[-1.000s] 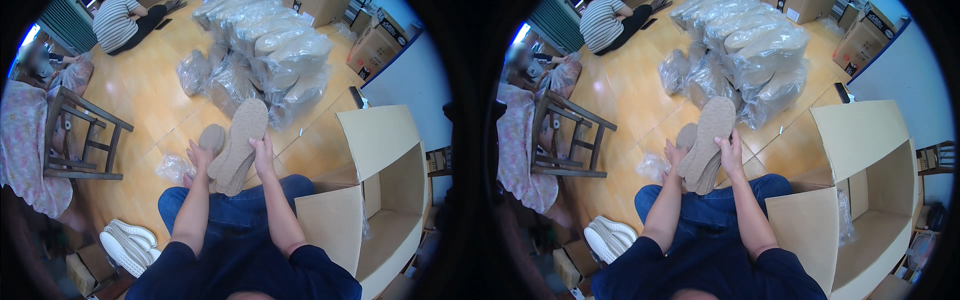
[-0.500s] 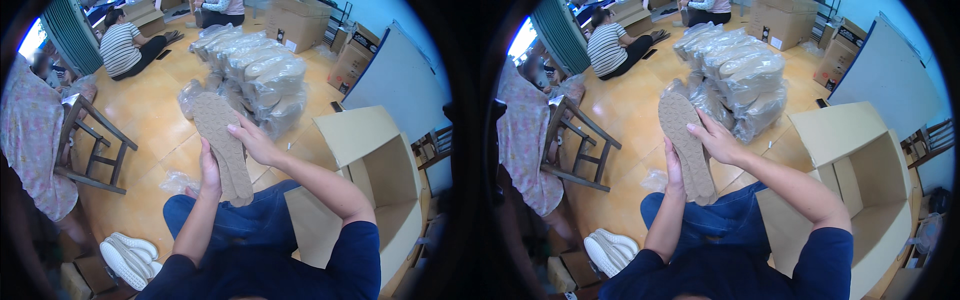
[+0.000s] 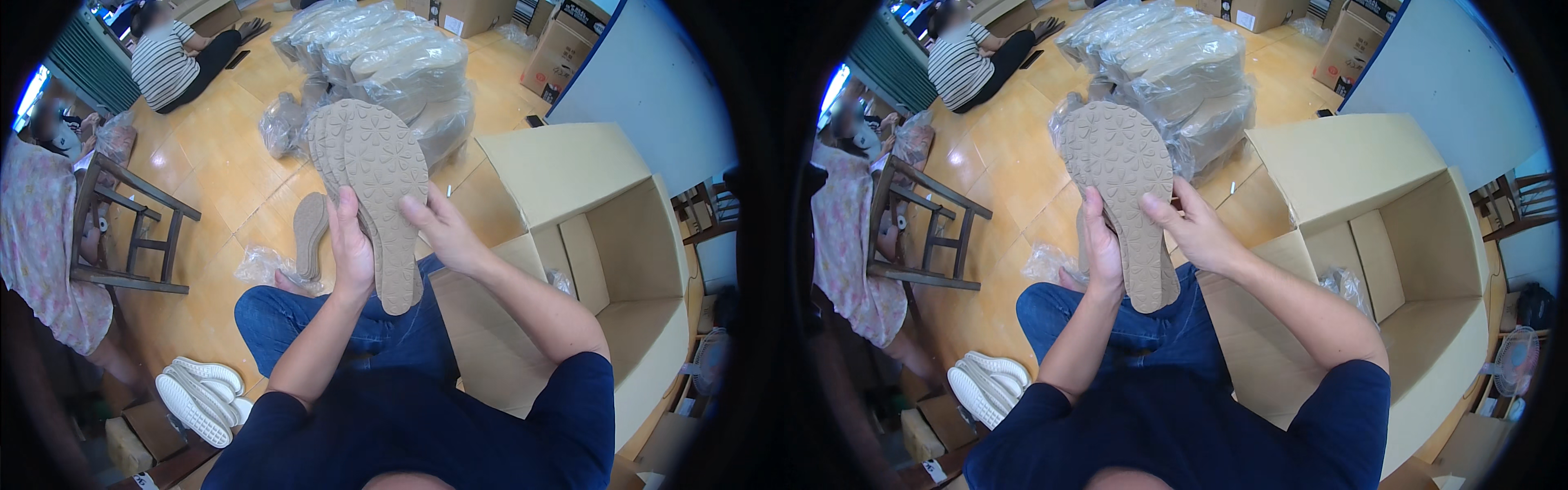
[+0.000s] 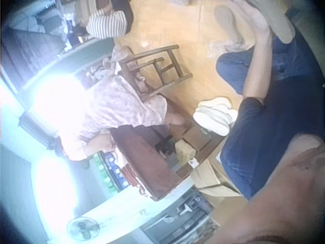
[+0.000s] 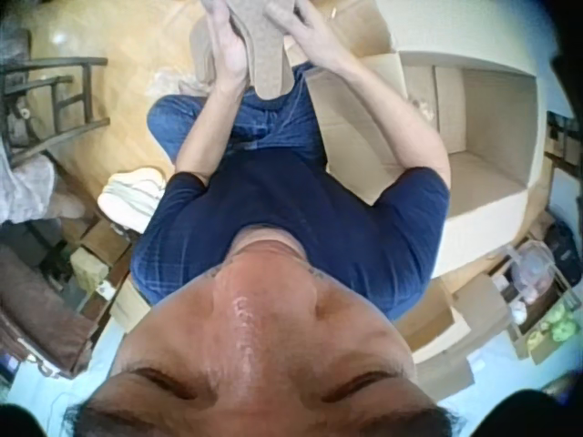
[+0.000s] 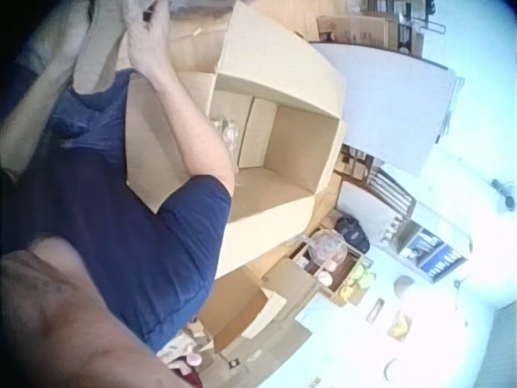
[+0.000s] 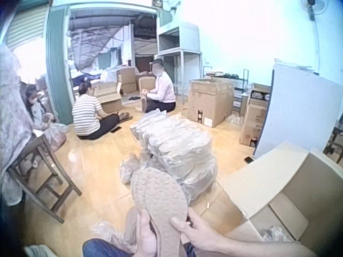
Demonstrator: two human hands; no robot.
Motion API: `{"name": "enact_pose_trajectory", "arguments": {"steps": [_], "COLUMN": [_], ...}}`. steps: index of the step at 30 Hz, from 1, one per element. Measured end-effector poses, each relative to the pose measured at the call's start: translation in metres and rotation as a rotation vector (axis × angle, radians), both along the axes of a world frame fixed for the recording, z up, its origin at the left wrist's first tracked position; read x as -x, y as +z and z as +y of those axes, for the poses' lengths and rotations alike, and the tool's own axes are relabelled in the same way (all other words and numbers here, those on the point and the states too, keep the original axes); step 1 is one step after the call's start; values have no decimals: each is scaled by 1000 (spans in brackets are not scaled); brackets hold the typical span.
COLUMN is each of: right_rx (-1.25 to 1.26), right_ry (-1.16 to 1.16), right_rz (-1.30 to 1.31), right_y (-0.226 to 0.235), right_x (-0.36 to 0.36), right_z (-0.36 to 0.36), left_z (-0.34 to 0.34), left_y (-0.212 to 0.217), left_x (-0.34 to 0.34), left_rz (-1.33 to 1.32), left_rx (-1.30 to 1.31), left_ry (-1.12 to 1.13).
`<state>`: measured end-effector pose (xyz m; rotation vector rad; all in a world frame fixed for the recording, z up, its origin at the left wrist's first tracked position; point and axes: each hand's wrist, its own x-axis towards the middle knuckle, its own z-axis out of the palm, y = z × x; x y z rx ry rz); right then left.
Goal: The person sits on the floor and unpacks stacks of shoe insoles from plastic bags. They separate the insoles, inspect them, and place them into a cardboard box. The person repeats this process with multiple stacks of insoles.
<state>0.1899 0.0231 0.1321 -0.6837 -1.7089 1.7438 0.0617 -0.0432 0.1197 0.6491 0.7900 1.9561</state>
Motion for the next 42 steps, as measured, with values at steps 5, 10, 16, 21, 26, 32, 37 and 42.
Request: {"name": "enact_pose_trajectory", "arguments": {"steps": [5,10,16,21,26,32,37,42], "right_rx": [94,85,-308,-191,-314,-269,-301,-106], "right_ry": [-81,-339,-265,-221,-462,-175,-172,-328], "right_rz": [188,215,-89,14,142,-215,-182,-6], "right_y": [7,3,2,3,-4,-4,1,-2], "right_x": [0,-3,0,6,8,0,4,4], "right_z": [21,41,23,18,39,31,19,36], "left_z": [5,4,4,11,7,3,6,8], "left_y": [-1,-1,-6,-10,-10,-2,-4,-7], "left_x": [-3,0,-8,-13,-4,1,-12,-11], "left_rz": [10,-88,15,64,-1,-332,-205,-123], "left_rx": [28,67,121,36,91,-12,73,125], "left_ry": [54,36,154,143,147,-95,40,75]}}
